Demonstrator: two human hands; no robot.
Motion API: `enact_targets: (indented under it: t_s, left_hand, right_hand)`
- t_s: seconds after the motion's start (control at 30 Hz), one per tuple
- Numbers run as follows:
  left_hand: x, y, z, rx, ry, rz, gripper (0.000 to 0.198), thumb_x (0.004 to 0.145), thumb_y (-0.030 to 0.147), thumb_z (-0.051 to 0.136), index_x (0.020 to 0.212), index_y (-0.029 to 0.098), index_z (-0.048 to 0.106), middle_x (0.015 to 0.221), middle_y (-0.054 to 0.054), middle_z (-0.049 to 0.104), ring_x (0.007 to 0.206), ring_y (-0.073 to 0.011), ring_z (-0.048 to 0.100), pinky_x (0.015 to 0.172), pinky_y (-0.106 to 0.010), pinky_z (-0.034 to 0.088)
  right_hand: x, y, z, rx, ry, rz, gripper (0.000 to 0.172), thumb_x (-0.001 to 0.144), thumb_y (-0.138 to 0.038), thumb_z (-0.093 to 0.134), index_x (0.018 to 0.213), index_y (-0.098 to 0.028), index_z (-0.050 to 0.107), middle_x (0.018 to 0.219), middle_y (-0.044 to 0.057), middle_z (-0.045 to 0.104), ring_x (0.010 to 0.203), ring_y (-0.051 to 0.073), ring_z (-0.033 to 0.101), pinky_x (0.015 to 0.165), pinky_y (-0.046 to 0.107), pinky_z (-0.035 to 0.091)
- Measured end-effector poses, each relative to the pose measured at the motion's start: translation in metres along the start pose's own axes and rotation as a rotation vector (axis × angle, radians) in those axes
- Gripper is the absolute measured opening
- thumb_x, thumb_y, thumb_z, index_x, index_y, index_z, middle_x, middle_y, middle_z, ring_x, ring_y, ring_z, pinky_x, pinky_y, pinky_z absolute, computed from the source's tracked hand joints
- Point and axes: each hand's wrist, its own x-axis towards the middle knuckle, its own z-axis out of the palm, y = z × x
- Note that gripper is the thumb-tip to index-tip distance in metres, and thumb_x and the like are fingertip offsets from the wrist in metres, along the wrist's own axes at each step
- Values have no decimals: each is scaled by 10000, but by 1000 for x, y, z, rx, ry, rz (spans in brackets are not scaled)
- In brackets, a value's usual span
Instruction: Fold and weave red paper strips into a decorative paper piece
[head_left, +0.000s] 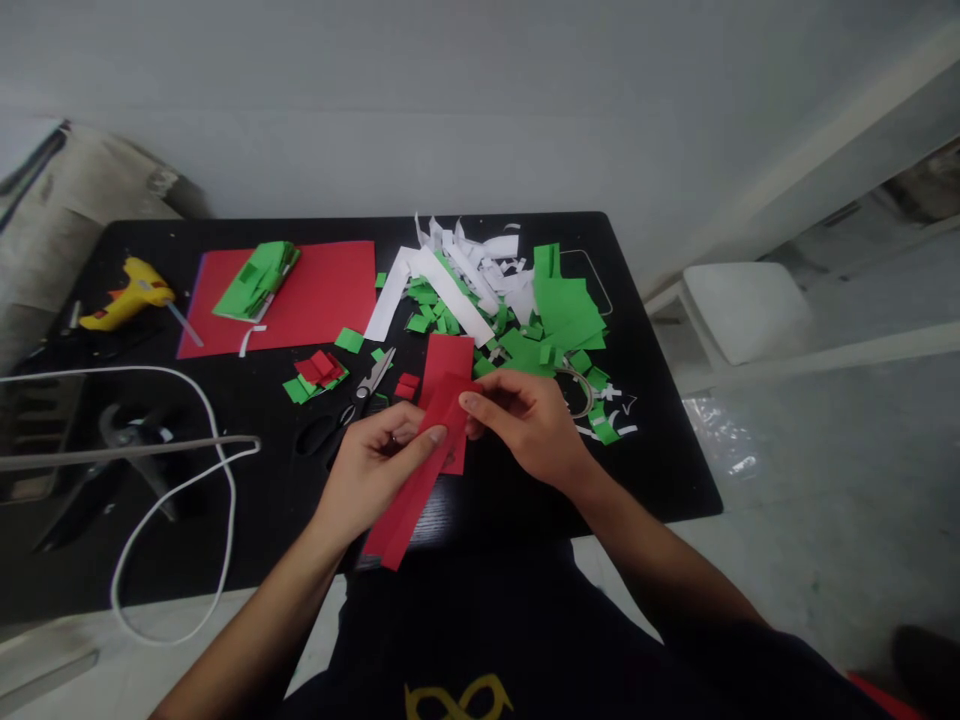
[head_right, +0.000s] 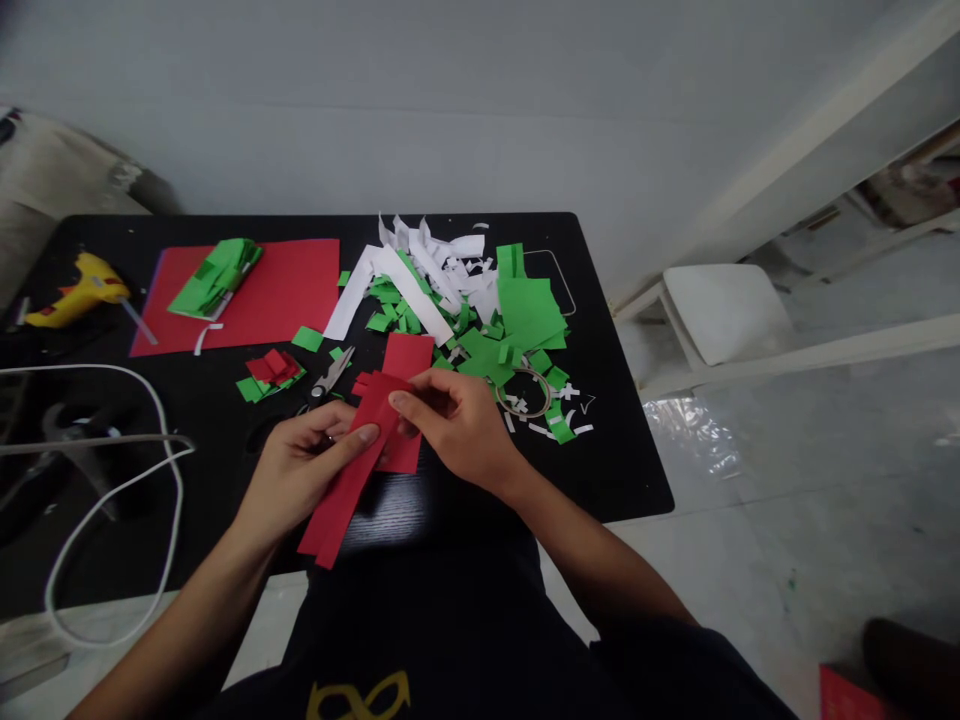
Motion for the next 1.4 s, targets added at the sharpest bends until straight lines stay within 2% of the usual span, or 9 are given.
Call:
enact_targets:
  t_s: [0.2,0.43,0.63,0.8,1.0,1.23,1.4]
  left_hand:
    - [2,-2,1,-11,26,-33,207,941,337,720,815,174,736,667,13,688,582,-100,575,559,-191,434]
    - [2,-1,3,-56,21,-60,218,939,356,728,821,173,749,724,-19,759,628,-133,668,605,-212,505]
    - [-1,-2,2,-86,-3,-121,255,921,387,743,800,162,732,705,-34,771,590,-138,666,549,-208,488]
    - [0,-2,2,-78,21,-103,237,911,363,752,790,161,726,702,-29,769,592,-131,664,559,-206,495]
    - [1,-5,4,-89,25,-103,232,920,374,755,814,168,743,744,-36,782,670,-150,713,634,-223,543]
    - [-3,-6,2,-78,-5,-138,267,919,414,749,829,162,749,738,-43,775,640,-151,690,595,-228,512]
    - [-3,-6,4,-54,34,-107,292,905,434,758,806,161,731,701,-33,744,642,-159,685,609,-243,523]
  right_hand:
    - [0,2,0,27,3,11,269,805,-407,874,812,-185,722,668,-16,711,607,129,681,639,264,590]
    - [-3,8,0,-62,-123,91,316,828,-449,853,767,-170,719,683,13,729,618,159,717,635,284,593]
    - [-1,5,-2,-53,-60,58,340,815,-474,864,779,-170,716,696,17,733,636,166,735,653,282,611]
    - [-1,9,-1,-32,-33,68,358,814,-497,861,803,-172,714,721,25,747,643,168,741,666,288,625]
    - [-4,13,0,-41,-134,114,346,817,-486,858,788,-166,729,695,29,757,654,180,760,682,303,639]
    - [-2,14,-3,-10,-118,112,336,818,-471,860,781,-165,728,691,25,760,652,177,764,695,312,653]
    - [-2,16,-2,0,-107,115,329,810,-469,862,780,-170,730,701,26,763,659,178,765,703,328,660]
